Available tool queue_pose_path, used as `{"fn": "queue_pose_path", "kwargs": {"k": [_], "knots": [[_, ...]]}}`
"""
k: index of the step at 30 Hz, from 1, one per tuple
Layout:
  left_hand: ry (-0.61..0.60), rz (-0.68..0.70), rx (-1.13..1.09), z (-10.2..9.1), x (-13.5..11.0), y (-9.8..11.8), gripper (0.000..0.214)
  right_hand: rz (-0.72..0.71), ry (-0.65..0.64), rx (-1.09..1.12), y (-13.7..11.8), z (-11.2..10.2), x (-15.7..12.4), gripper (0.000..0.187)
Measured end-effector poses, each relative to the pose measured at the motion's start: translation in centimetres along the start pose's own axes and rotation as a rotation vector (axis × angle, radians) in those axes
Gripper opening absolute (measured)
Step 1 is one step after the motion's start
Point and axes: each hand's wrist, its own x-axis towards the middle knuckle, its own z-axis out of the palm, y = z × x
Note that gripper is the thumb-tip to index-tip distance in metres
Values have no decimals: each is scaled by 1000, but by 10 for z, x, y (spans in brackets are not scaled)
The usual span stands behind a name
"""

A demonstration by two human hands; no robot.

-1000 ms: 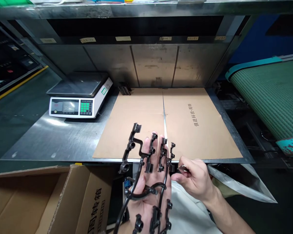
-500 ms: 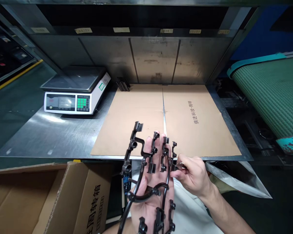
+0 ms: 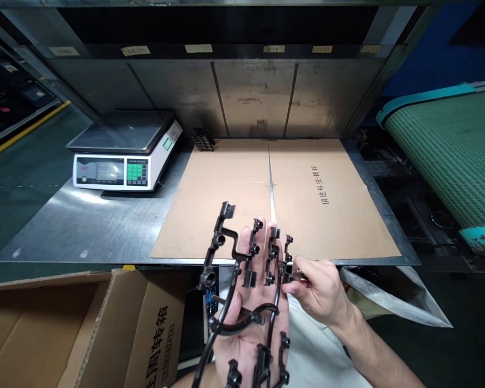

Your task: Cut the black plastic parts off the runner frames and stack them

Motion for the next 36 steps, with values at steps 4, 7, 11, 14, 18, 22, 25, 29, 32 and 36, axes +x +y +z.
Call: {"fn": "queue_pose_path", "kwargs": {"k": [4,7,11,14,18,22,25,29,32,36], "knots": [[23,7,32,0,1,-2,48,9,-2,9,0,0,0,54],[43,58,34,-2,4,-7,49,5,-2,6,0,0,0,54],[59,108,27,-4,6,-12,50,9,-5,13,-2,0,1,55],[43,139,17,-2,7,-10,50,-3,-12,6,-3,1,1,55],[32,101,9,3,6,-4,51,-14,-5,-10,-3,2,1,55],[50,91,-3,5,5,-1,52,-6,0,-18,-2,2,0,55],[46,96,-17,4,5,-3,53,-9,1,-24,-1,1,0,55],[13,81,10,3,5,-4,52,-1,-7,-40,-1,0,-1,54],[-28,86,27,4,5,-2,52,-15,-8,-38,-1,-1,0,52],[-47,51,28,6,5,2,50,-25,-10,-32,-1,-2,0,51]]}}
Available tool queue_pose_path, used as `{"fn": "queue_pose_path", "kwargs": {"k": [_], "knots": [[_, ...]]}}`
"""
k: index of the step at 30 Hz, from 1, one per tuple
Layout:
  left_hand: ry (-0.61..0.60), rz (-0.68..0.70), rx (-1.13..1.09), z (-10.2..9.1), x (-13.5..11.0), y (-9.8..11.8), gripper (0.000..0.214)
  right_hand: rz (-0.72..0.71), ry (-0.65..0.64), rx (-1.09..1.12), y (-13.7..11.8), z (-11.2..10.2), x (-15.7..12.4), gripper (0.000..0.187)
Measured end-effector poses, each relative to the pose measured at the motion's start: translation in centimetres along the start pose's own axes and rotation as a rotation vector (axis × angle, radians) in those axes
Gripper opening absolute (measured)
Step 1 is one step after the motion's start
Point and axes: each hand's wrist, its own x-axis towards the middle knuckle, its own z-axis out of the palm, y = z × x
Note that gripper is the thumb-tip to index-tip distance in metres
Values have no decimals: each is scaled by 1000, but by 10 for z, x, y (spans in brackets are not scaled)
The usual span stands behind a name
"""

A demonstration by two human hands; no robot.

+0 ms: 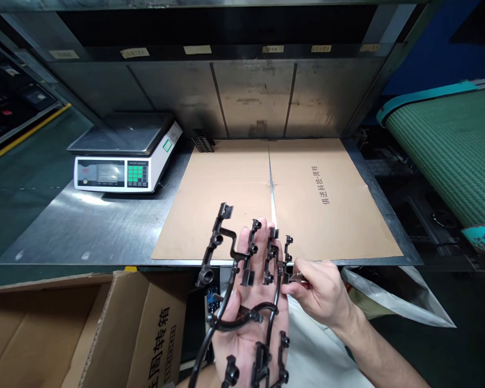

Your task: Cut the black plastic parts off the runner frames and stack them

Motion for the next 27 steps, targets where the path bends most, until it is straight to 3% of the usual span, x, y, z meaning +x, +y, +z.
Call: {"fn": "queue_pose_path", "kwargs": {"k": [10,17,20,23,27], "knots": [[-26,25,-55,-4,3,-5,54,-11,-4,1,-1,-2,1,52],[108,72,-38,-8,8,-8,55,-2,-32,-9,2,3,-1,50],[196,61,-33,-6,12,-7,54,35,-14,137,1,4,-3,53],[242,107,-44,-3,15,-4,52,189,11,424,0,1,-8,59],[244,112,-37,-4,19,0,51,678,31,792,7,-4,-11,53]]}}
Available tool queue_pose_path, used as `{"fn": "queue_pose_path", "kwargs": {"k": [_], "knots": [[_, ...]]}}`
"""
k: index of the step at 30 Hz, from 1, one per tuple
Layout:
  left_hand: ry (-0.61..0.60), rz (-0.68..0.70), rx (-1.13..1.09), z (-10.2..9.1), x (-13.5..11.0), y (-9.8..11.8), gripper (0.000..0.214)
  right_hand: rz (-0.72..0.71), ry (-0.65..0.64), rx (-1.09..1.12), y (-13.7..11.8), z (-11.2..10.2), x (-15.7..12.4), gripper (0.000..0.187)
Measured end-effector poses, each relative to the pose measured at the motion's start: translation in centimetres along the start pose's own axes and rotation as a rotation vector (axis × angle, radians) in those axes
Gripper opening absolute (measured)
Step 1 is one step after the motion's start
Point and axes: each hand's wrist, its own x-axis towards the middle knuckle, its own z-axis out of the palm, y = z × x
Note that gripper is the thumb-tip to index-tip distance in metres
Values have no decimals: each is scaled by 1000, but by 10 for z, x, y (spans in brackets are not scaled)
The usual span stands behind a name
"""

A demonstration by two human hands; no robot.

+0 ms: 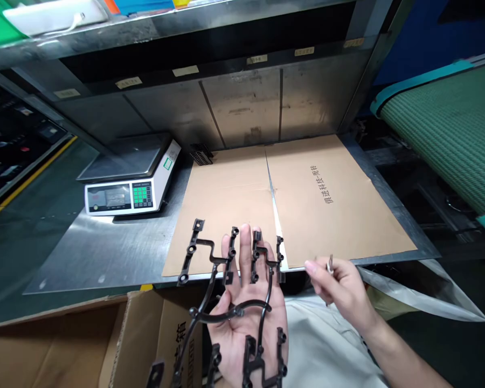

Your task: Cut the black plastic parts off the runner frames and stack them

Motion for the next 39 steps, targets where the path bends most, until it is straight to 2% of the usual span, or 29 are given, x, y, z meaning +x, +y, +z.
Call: {"fn": "queue_pose_path", "kwargs": {"k": [3,6,12,15,18,21,24,27,29,31,34,39], "knots": [[-45,-5,-41,-3,5,1,51,235,8,235,1,-5,4,42],[-62,-59,-91,-7,9,3,51,279,45,200,3,-10,10,45],[-39,-145,-65,-12,15,6,54,125,232,-439,19,-42,29,46],[-1,-135,-64,-13,16,4,54,72,261,-624,25,-60,36,47],[13,-125,-36,-13,18,2,57,98,283,-839,28,-72,40,44],[51,-164,12,-13,21,2,60,148,293,-1037,36,-84,47,52],[65,-209,26,-17,23,3,56,49,410,-1241,50,-93,57,49],[31,-184,-16,-22,22,0,53,-102,514,-1463,65,-92,64,68],[21,-172,-30,-23,20,-3,53,-175,515,-1611,74,-87,63,69],[25,-164,-28,-23,19,-6,52,-238,504,-1711,82,-81,59,62],[-12,-161,-67,-21,18,-9,50,-327,519,-1718,91,-77,53,53],[-196,-190,-113,-20,14,-7,52,-423,605,-1603,101,-81,52,45]]}}
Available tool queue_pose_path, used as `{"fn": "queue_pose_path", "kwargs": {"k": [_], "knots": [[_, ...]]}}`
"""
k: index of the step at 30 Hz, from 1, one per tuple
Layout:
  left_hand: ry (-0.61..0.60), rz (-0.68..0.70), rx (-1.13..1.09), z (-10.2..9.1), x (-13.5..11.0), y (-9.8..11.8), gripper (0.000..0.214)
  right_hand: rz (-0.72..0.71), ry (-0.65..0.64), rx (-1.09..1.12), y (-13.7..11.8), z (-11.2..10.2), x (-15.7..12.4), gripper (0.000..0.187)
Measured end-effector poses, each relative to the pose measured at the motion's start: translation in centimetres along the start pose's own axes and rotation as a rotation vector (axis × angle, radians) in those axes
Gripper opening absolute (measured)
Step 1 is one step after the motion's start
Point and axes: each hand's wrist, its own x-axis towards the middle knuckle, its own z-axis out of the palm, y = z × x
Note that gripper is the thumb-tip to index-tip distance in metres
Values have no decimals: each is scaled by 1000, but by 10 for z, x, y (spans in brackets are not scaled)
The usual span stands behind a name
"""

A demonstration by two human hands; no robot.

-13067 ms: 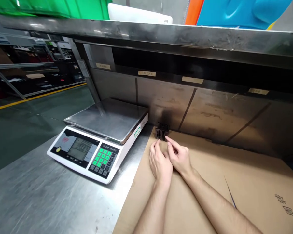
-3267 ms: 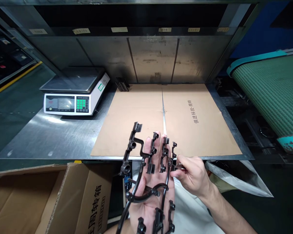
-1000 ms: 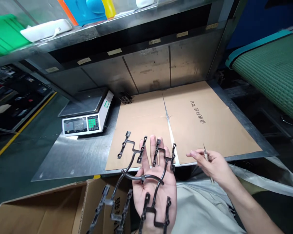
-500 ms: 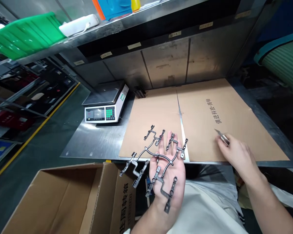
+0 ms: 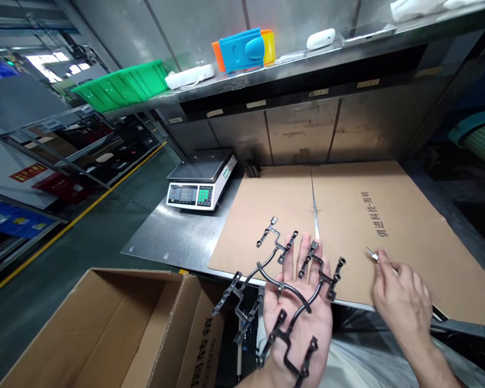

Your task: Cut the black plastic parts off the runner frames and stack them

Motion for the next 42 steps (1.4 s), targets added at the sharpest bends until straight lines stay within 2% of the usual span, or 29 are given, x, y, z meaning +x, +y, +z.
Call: {"fn": "queue_pose_path", "kwargs": {"k": [6,10,22,26,32,36,39,40,42], "knots": [[-146,-59,-25,0,-3,1,56,26,34,53,0,4,-3,44],[-166,-65,-35,-3,-4,0,55,38,41,67,1,6,-4,44],[39,-59,-25,4,-2,-3,52,69,24,114,-2,-1,-1,45],[26,-51,-60,3,1,-5,51,69,26,112,-1,0,-1,45],[143,-126,-51,7,4,-1,49,84,45,133,-1,0,0,44],[152,-155,-31,9,2,-3,50,94,40,148,-1,-2,0,44],[92,-116,109,-1,2,-8,55,100,33,158,0,-2,-2,44],[37,-66,278,-7,3,-9,59,99,24,168,2,-2,-1,45],[-111,61,782,-23,11,-5,65,90,-5,228,7,0,3,44]]}}
